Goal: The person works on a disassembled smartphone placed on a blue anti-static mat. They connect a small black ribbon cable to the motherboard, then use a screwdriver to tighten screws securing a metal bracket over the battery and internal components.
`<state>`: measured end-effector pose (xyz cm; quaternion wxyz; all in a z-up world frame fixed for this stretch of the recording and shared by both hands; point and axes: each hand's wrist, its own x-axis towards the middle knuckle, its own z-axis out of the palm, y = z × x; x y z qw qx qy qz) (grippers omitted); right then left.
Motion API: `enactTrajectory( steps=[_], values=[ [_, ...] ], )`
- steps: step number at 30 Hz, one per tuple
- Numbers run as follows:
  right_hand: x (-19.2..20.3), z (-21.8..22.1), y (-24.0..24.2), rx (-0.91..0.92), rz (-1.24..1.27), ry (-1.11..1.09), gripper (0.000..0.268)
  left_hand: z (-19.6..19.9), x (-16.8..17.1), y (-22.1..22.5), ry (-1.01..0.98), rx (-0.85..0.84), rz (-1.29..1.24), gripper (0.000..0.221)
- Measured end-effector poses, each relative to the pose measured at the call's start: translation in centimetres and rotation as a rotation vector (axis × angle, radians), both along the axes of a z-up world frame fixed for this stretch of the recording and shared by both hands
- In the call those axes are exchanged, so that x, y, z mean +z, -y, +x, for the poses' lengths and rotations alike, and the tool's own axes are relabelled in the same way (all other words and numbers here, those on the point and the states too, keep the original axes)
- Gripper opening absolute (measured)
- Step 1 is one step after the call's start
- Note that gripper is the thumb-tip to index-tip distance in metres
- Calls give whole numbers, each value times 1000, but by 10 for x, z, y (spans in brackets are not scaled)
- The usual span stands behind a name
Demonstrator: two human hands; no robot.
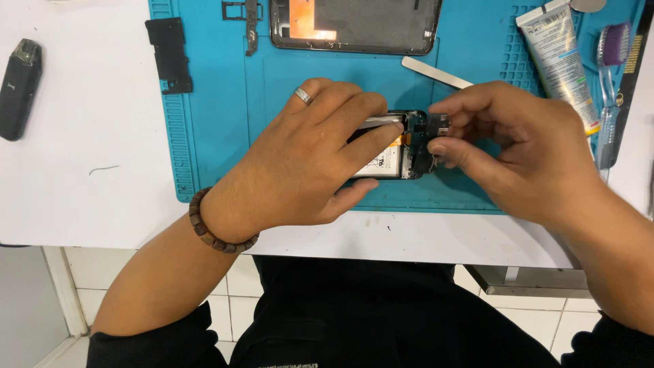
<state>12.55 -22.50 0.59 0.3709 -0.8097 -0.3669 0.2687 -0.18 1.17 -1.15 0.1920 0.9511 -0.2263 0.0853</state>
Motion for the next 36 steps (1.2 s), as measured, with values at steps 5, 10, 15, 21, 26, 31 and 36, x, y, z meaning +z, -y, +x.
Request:
enactTrajectory(
  steps=[5, 10, 15, 21, 26, 31, 36],
  values=[
    [-7, -3, -3, -32, 36, -78, 36, 0, -1, 0, 3, -2, -9, 69],
    [-14, -2, -2, -44, -25, -64, 32, 1, 0, 0, -2, -9, -6, 67],
    [-13, 0, -3, 27, -9, 42, 36, 1, -2, 1, 9, 1, 16, 68],
    [-14, 1, -4, 32, 0, 14, 35, 1, 1, 1, 4, -1, 34, 68],
    [-10, 1, -7, 5, -40, -55, 33, 1, 0, 0, 1, -3, 19, 65],
    [-9, 2, -7, -16, -54, -84, 30, 2, 1, 0, 1, -5, 17, 65],
    [-12, 1, -5, 36, -62, 23, 35, 2, 1, 0, -4, -8, 15, 65]
  ],
)
